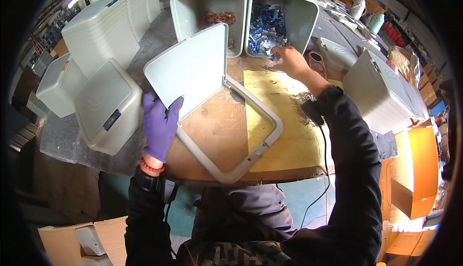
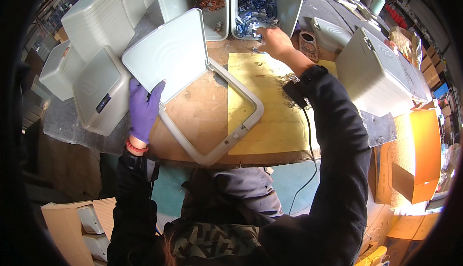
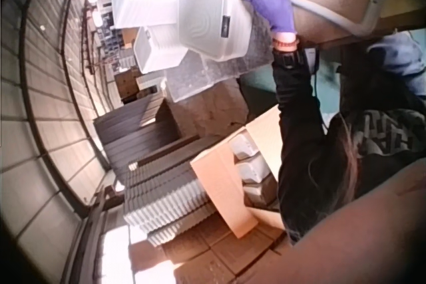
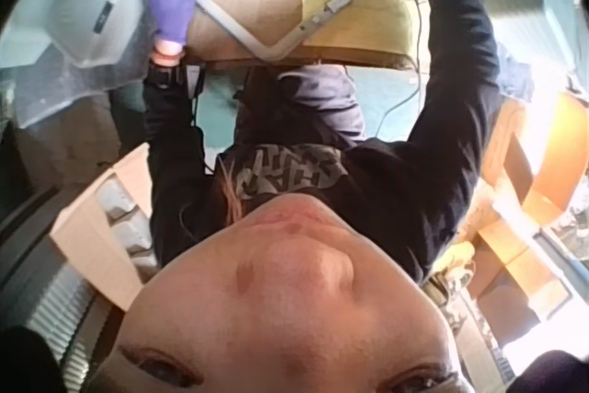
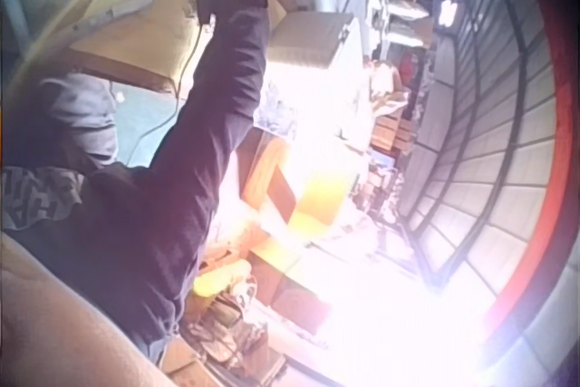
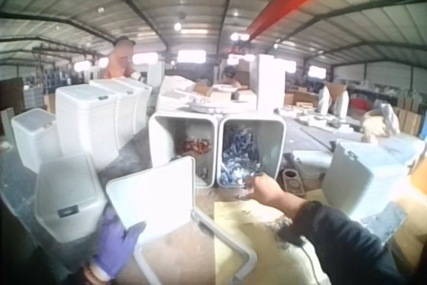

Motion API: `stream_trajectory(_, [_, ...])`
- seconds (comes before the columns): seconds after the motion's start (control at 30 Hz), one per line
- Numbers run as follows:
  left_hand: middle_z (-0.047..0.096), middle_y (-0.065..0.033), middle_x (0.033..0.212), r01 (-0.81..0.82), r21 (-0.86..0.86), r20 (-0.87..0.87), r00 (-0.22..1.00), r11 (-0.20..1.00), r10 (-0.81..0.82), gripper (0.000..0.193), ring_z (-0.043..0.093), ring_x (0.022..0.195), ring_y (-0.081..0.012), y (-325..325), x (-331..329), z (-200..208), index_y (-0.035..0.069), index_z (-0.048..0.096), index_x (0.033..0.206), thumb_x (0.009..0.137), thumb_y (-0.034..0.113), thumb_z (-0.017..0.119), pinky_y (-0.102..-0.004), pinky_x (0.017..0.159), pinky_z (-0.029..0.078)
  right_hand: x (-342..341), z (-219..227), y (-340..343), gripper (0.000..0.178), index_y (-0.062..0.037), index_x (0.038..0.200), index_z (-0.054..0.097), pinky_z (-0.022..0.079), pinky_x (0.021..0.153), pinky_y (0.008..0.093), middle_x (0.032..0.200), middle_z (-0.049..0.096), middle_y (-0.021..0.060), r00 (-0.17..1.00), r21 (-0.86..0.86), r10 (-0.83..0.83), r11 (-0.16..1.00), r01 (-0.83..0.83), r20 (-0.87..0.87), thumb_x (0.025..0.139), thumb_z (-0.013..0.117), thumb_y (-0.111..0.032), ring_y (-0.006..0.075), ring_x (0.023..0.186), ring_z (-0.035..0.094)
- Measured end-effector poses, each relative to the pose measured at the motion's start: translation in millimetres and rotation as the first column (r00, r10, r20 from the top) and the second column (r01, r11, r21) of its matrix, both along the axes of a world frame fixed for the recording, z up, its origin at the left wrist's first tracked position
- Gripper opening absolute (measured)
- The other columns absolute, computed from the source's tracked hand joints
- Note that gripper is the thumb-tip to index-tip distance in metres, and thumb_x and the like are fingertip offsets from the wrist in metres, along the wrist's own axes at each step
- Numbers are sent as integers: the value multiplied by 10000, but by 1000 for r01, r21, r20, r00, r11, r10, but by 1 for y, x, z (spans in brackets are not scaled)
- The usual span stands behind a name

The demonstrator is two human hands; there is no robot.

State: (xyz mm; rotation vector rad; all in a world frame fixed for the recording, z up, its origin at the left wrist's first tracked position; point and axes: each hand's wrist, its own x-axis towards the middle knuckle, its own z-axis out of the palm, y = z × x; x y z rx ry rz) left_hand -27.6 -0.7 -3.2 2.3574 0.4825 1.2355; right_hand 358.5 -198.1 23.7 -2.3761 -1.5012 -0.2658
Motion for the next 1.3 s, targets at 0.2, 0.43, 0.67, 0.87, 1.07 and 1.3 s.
stream_trajectory(0.2, [612,-144,1084,17,-41,-26,999,999,-18,251,541,1036,-301,5,4,-5,3,708,1114,948,188,741,-401,892,465,6,12,13,344,-77,1118,743,535,949,454,1086,732,210,999,-366,-48,930,40,-12,802,788,-205,363,1097,687])
stream_trajectory(0.43, [505,-207,1335,103,-179,183,981,978,-70,525,508,1230,-300,-5,-8,3,-1,488,1436,1000,196,704,-406,1033,468,-139,38,-66,260,-14,1191,736,596,695,315,893,756,98,638,75,319,922,-379,-701,967,606,14,169,764,731])
stream_trajectory(0.67, [537,-199,1405,159,79,163,972,984,-170,500,536,1281,-340,-77,-41,22,6,488,1455,979,52,633,-431,1076,447,-204,1,-92,109,53,1050,722,603,651,254,857,725,76,379,129,174,982,-140,-909,950,681,37,132,750,721])
stream_trajectory(0.87, [389,-324,1544,436,-125,-251,855,891,-453,1041,465,1377,-461,-167,-31,2,-109,187,1577,884,387,785,-483,1167,361,-254,-12,-77,146,43,972,737,592,680,347,1009,675,155,562,263,333,943,-205,-757,827,747,59,239,779,729])
stream_trajectory(1.07, [566,-261,1331,36,395,-404,904,918,139,706,584,1159,-388,-175,-34,-17,24,535,1423,954,549,592,-437,1018,476,-253,-7,-97,818,6,1467,472,443,1064,503,1278,653,189,918,174,394,909,-380,-53,752,847,-123,373,1175,626])
stream_trajectory(1.3, [622,-156,1020,403,177,-481,831,898,-278,366,655,950,-327,-137,-63,8,38,636,1155,967,351,607,-453,806,516,-261,19,-104,761,64,1403,450,456,1040,518,1246,669,220,752,77,659,748,-659,32,814,822,-242,349,1023,655])
